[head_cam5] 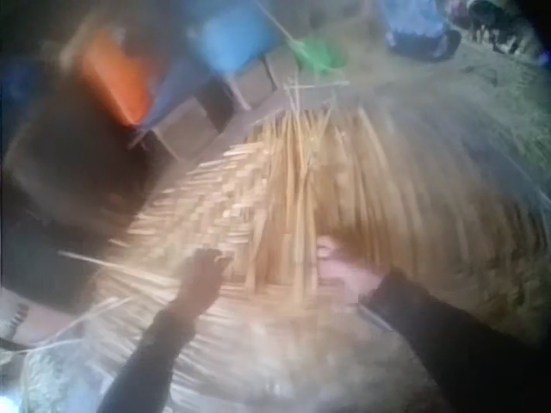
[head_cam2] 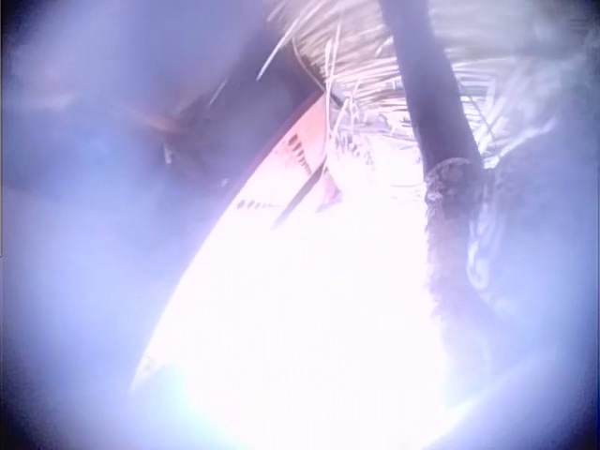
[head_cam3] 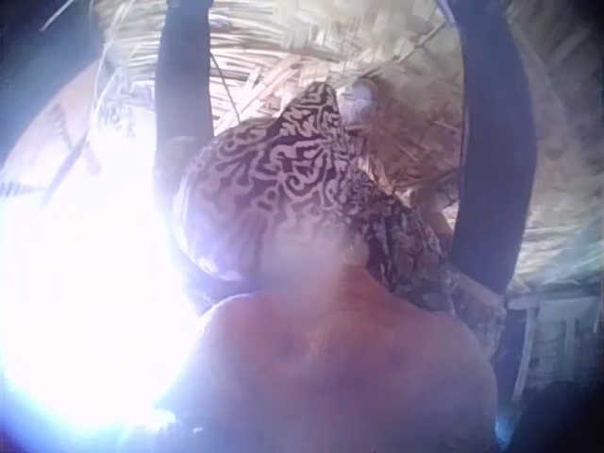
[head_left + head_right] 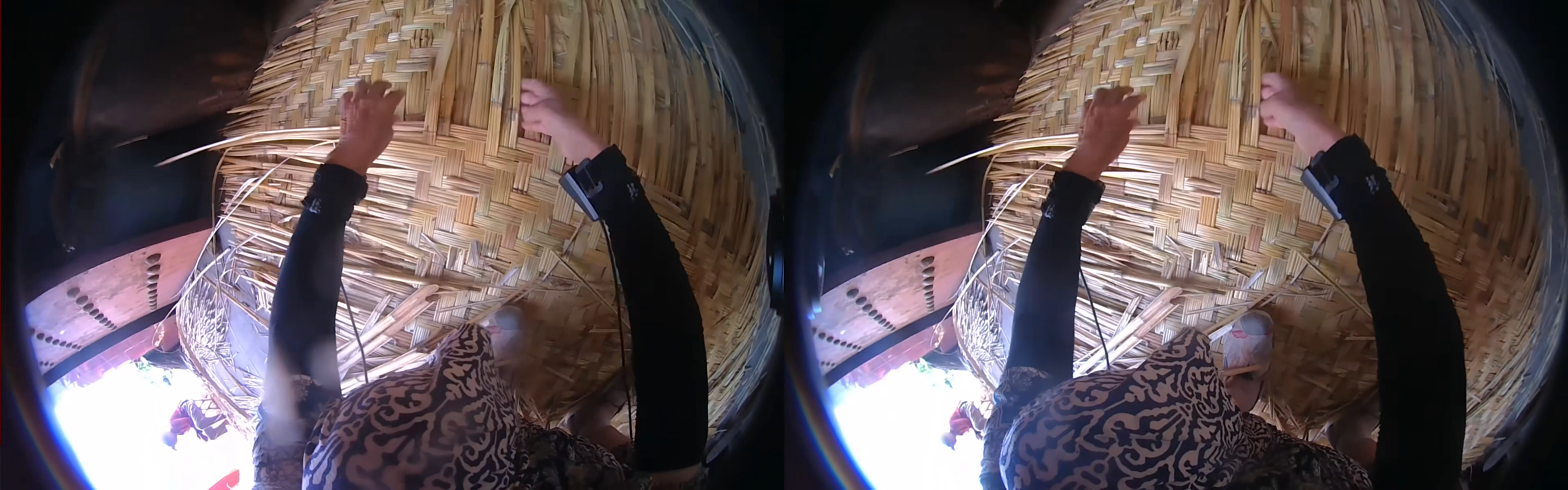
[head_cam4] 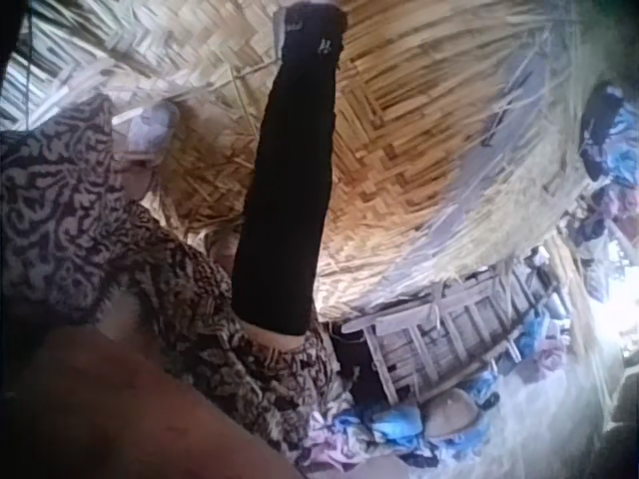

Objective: Weaving bamboo strips together and trimming them to create a mat.

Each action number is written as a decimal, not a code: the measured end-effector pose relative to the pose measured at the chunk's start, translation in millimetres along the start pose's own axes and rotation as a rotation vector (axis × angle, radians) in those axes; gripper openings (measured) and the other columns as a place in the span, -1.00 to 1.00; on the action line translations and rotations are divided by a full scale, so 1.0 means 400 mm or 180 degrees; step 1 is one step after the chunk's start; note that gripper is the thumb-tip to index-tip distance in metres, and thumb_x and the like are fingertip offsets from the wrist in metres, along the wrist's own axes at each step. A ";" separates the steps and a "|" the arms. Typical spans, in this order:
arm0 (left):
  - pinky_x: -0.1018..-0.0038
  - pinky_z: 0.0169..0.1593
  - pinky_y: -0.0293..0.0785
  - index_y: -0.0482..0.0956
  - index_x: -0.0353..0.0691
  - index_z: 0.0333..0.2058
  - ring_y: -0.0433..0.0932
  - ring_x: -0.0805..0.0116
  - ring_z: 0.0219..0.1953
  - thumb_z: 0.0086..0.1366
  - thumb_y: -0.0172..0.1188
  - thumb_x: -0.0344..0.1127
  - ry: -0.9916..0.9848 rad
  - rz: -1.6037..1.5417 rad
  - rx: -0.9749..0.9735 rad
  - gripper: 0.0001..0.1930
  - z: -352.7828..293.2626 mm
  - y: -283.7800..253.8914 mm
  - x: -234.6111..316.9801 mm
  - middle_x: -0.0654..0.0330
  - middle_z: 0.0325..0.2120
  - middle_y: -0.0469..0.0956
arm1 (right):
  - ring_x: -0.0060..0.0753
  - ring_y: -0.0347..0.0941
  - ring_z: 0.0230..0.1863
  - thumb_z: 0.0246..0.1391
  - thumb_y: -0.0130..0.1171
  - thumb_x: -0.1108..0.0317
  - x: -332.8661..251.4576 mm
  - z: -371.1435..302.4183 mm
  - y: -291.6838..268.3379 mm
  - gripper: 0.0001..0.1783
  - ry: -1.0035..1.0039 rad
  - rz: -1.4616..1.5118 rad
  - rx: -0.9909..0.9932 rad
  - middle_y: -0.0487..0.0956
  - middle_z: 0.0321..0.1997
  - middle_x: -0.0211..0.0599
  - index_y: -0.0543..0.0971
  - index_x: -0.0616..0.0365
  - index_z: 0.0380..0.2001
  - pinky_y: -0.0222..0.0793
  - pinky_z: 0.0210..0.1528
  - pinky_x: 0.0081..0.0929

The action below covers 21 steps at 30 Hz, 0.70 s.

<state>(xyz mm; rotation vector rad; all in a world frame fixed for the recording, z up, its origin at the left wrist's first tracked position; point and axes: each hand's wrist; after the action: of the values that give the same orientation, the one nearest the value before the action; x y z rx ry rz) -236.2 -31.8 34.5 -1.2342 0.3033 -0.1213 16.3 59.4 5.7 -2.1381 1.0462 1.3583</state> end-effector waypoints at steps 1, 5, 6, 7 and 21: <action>0.35 -0.35 0.40 0.48 -0.15 -0.34 0.49 0.23 -0.41 -0.02 0.12 -0.40 0.0006 -0.0005 0.0007 -0.81 0.015 0.007 0.016 0.16 -0.45 0.49 | -0.28 0.27 -0.03 -0.15 -0.14 0.58 0.002 0.004 0.007 -0.36 -0.0002 -0.0002 0.0011 0.19 0.11 -0.04 0.02 0.32 0.10 0.27 -0.05 -0.42; 0.38 -0.32 0.43 0.40 -0.23 -0.21 0.49 0.12 -0.35 -0.03 0.11 -0.43 -0.1651 -0.3216 -0.0040 -0.68 0.070 0.070 0.159 0.07 -0.40 0.50 | -0.22 0.18 0.06 -0.09 -0.19 0.52 -0.005 0.007 0.030 -0.38 -0.0103 0.0632 0.0426 0.15 0.12 -0.07 -0.02 0.31 0.12 0.16 0.07 -0.35; 0.40 -0.33 0.43 0.37 -0.25 -0.19 0.50 0.14 -0.36 -0.04 0.13 -0.41 -0.1724 -0.3113 -0.0176 -0.64 0.083 0.082 0.190 0.06 -0.44 0.50 | -0.23 0.19 0.05 -0.09 -0.19 0.53 -0.011 -0.001 0.038 -0.38 -0.0129 0.0585 0.0400 0.16 0.11 -0.07 -0.01 0.30 0.12 0.15 0.07 -0.34; 0.43 -0.33 0.43 0.35 -0.28 -0.18 0.50 0.15 -0.37 -0.06 0.14 -0.38 -0.1797 -0.3007 -0.0313 -0.60 0.090 0.088 0.205 0.05 -0.47 0.51 | -0.23 0.20 0.05 -0.09 -0.20 0.53 -0.019 -0.004 0.046 -0.38 -0.0155 0.0539 0.0373 0.16 0.10 -0.07 -0.01 0.30 0.12 0.15 0.08 -0.34; 0.39 -0.42 0.42 0.43 -0.20 -0.28 0.49 0.27 -0.49 -0.22 0.28 -0.47 -0.1580 -0.2429 -0.0047 -0.59 0.133 0.141 0.260 0.16 -0.54 0.47 | -0.55 0.36 -0.61 -0.30 0.22 0.31 0.060 0.043 0.011 -0.74 -0.0984 -0.0769 0.1028 0.37 -0.67 -0.39 0.38 0.24 -0.63 0.33 -0.54 -0.57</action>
<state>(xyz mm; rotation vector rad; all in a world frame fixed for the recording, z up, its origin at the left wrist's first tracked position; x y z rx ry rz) -125.7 8.8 -19.7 -1.2964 -0.6104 -0.4571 8.7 58.8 -23.1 -1.6932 0.7932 1.2561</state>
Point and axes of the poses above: each hand's wrist, its own z-axis towards the middle knuckle, its own y-axis out of the palm, x = y × z
